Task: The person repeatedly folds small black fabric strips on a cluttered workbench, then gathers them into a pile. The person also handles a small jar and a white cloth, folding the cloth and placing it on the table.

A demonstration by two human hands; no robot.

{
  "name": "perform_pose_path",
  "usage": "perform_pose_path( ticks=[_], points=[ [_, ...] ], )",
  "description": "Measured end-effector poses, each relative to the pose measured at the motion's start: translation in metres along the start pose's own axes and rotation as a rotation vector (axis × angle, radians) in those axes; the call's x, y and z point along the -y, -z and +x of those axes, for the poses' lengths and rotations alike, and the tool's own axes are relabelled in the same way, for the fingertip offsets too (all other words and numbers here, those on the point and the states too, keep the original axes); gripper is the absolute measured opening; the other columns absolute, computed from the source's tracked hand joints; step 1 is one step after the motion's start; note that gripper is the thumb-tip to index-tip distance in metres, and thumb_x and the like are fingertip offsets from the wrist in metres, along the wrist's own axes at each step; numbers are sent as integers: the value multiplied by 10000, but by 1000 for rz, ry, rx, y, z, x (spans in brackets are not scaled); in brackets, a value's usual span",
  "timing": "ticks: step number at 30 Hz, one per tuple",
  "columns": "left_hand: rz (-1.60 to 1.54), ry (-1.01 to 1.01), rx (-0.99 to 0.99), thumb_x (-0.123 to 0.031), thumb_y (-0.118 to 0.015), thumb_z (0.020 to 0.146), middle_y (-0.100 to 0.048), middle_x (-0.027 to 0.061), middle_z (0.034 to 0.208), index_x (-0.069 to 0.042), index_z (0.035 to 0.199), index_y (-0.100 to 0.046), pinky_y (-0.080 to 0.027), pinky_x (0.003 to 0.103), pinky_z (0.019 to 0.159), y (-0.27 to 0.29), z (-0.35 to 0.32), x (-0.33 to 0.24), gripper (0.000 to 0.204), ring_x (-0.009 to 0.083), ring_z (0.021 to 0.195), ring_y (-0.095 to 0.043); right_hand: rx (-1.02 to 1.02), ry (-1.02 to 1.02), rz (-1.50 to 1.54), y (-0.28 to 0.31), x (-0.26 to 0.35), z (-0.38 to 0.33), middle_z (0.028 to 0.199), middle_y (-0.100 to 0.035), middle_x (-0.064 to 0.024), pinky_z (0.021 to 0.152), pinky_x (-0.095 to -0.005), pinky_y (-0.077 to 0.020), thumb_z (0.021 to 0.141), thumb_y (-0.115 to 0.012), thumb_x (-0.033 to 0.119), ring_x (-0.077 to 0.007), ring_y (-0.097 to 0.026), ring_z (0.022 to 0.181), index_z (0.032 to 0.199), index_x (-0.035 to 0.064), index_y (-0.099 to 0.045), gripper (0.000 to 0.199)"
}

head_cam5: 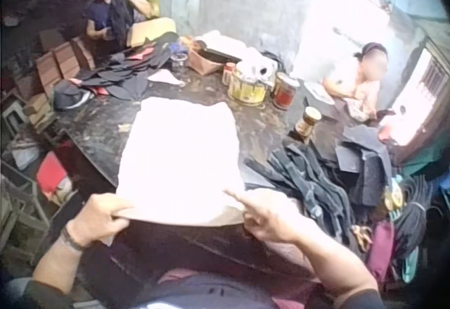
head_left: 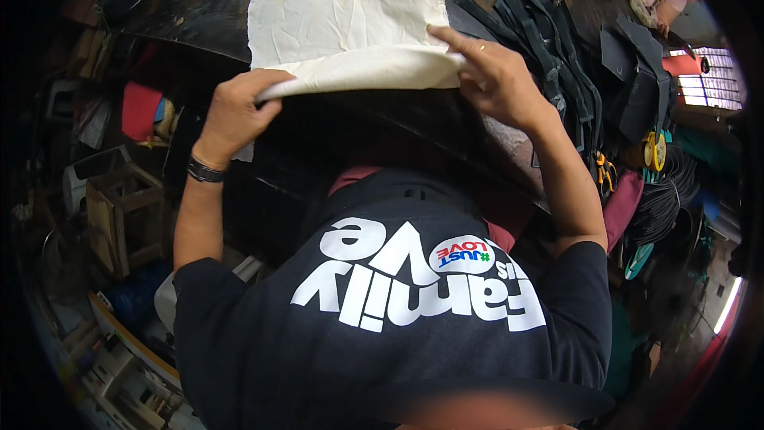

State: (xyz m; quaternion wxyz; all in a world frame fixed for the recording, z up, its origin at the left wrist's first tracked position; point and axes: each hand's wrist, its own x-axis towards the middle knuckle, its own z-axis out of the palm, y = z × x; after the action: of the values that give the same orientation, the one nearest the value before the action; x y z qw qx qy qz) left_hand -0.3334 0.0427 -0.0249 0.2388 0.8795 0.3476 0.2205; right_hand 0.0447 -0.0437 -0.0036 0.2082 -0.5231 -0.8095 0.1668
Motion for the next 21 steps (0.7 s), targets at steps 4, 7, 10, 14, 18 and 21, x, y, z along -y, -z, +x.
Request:
perform_pose_path(
  ticks=[4, 7, 10, 14, 18, 21],
  points=[
    [-218, 176, 38, -25, -731, 847, -731, 52, 968, -18, 1097, -712, -535, 263, 763, 37, 1, 32, 250, 96, 848, -668, -199, -27, 439, -2, -25, 22, 943, -680, -55, 884, -302, -530, 822, -576, -32, -115, -639, 891, 1419, 180, -556, 634],
    [-496, 189, -78, -44, -756, 866, -688, 12, 1118, -29, 1211, -674, -522, 246, 892, 49, 12, 64, 355, 91, 990, -632, -182, -90, 624, -8, -45, 51, 1072, -690, -111, 901, -337, -538, 842, -688, 95, -200, -666, 986, 1430, 150, -537, 609],
    [-750, 367, -212, -34, -757, 863, -657, 63, 1212, -23, 1329, -601, -512, 257, 928, 38, 24, 93, 492, 115, 1038, -628, -332, -124, 468, -22, -42, 72, 1149, -654, -83, 950, -339, -541, 890, -701, 58, -168, -663, 992, 1481, 191, -484, 644],
    [-743, 450, -213, -75, -774, 855, -634, 120, 1250, -5, 1347, -585, -494, 264, 944, 20, 26, 116, 532, 149, 1082, -613, -553, 220, 105, -25, -15, 75, 1257, -629, -170, 998, -403, -493, 795, -806, 227, -315, -619, 1135, 1454, 130, -497, 734],
    [-692, 586, -120, -124, -795, 846, -629, 137, 1245, 0, 1339, -591, -508, 257, 892, 17, 34, 123, 549, 149, 1036, -629, -73, 359, -317, -37, 11, 68, 1437, -484, -162, 1115, -505, -350, 732, -847, 239, -349, -443, 1339, 1546, 222, -358, 950],
    [-693, 623, -90, -142, -794, 852, -651, 129, 1190, 3, 1332, -594, -517, 248, 841, 20, 40, 124, 539, 140, 972, -644, -3, 321, -376, -45, 8, 74, 1384, -538, -150, 1108, -454, -397, 696, -847, 134, -349, -493, 1307, 1525, 211, -395, 947]
  ],
)
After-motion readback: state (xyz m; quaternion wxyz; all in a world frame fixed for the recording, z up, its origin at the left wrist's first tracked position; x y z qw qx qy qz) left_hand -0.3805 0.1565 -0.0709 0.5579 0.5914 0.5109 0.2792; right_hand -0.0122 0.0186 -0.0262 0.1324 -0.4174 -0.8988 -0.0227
